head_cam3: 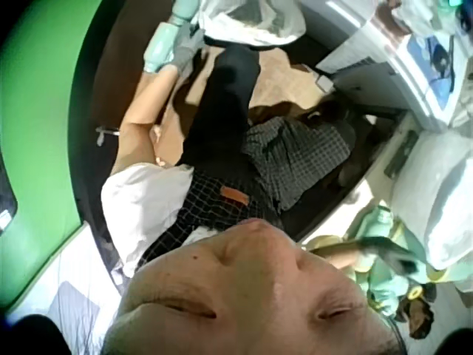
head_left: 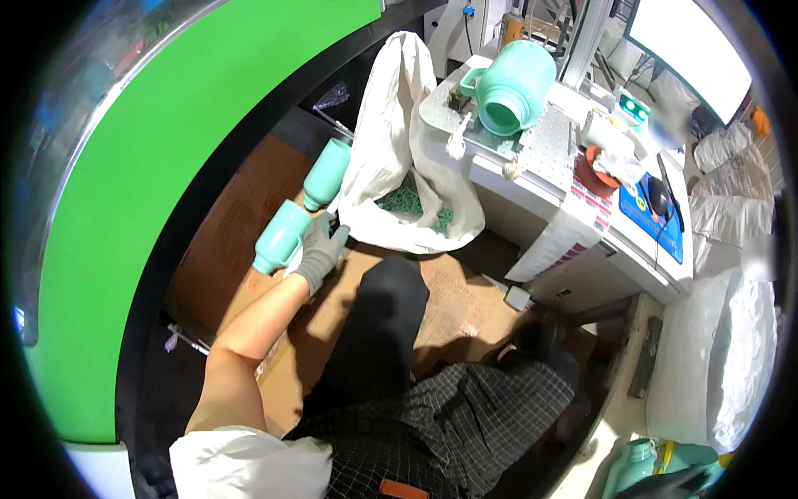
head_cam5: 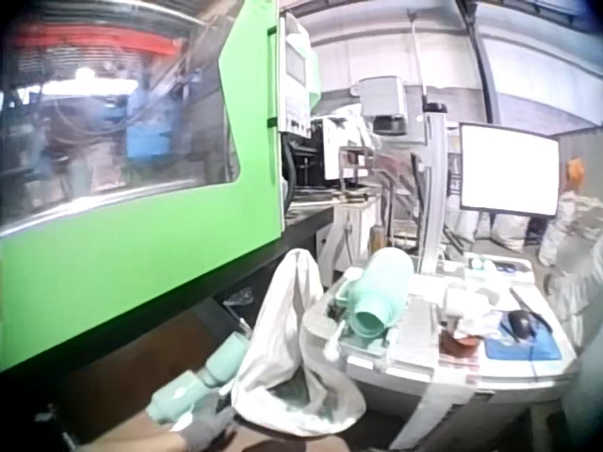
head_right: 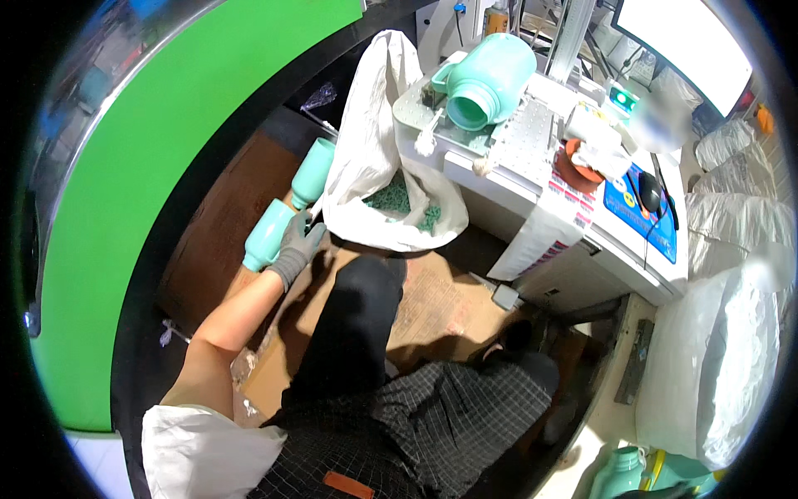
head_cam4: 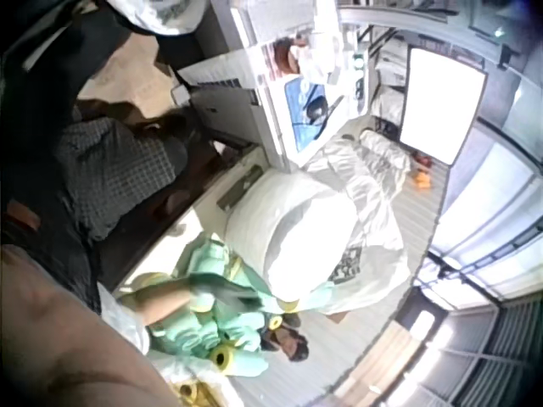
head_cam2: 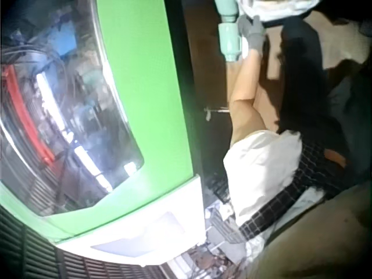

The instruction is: The person assembles teal plastic containers by inserting a white circular insert into the opening and screwing on a yellow lid. The person handles the containers one at a time, picking them up from a pile, performing the assembly, and placing the finished units into a white sack.

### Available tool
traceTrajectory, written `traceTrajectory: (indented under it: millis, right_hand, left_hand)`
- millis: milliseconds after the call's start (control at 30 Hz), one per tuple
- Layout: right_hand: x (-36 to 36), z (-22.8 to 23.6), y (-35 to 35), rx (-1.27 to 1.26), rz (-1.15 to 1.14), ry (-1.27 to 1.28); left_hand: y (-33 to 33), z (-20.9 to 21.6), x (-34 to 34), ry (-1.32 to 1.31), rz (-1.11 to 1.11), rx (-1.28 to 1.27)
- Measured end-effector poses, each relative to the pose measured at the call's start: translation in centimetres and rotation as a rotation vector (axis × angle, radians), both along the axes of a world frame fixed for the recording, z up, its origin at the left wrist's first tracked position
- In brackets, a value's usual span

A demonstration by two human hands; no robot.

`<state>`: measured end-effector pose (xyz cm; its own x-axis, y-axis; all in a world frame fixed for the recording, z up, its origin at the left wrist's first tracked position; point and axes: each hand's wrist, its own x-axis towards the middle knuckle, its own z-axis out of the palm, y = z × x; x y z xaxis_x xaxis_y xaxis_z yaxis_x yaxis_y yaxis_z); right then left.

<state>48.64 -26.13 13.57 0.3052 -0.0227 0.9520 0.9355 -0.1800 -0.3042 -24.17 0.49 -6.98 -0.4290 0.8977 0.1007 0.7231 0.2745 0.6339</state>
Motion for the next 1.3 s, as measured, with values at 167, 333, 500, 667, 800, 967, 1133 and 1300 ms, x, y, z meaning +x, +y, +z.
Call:
traceTrajectory:
  millis: [167, 333, 500, 667, 800, 967, 1133, 1300]
  right_hand:
    - [-21.5, -11.1, 3.1, -0.57, 0.434, 0.235]
    - [-28.7, -13.0, 5.0, -0.988, 0.636, 0.275]
    - [-30.7, -12.6, 5.2, -0.983, 0.696, 0.313]
    - [-31.4, -13.8, 4.9, -0.865, 0.771, 0.465]
    - [-32.3, -12.7, 5.0, -0.879, 0.937, 0.822]
    - [-35.7, -11.9, 8.7, -0.424, 1.645, 1.46]
    - [-35.7, -7.0, 7.6, -0.474, 1.609, 1.299]
    - [-34.2, -7.1, 4.5, -0.857, 1.776, 1.077]
  left_hand:
    - [14.1, -4.9, -4.0, 0.475, 0.025, -0.363]
    - [23.1, -7.6, -9.8, 1.099, -0.188, -0.245]
    - [18.7, -5.5, -9.9, 1.296, -0.492, -0.515]
    - [3.0, -4.6, -15.4, 0.934, -0.328, -0.419]
    - [-8.3, 2.5, -8.4, 0.578, -0.258, 0.311]
    - [-18.0, 14.6, 4.2, -0.627, -0.315, 0.104]
    - [-19.1, 13.6, 6.9, -0.243, -0.558, -0.16]
    - [-18.7, 20.0, 11.3, -0.502, -0.685, 0.318]
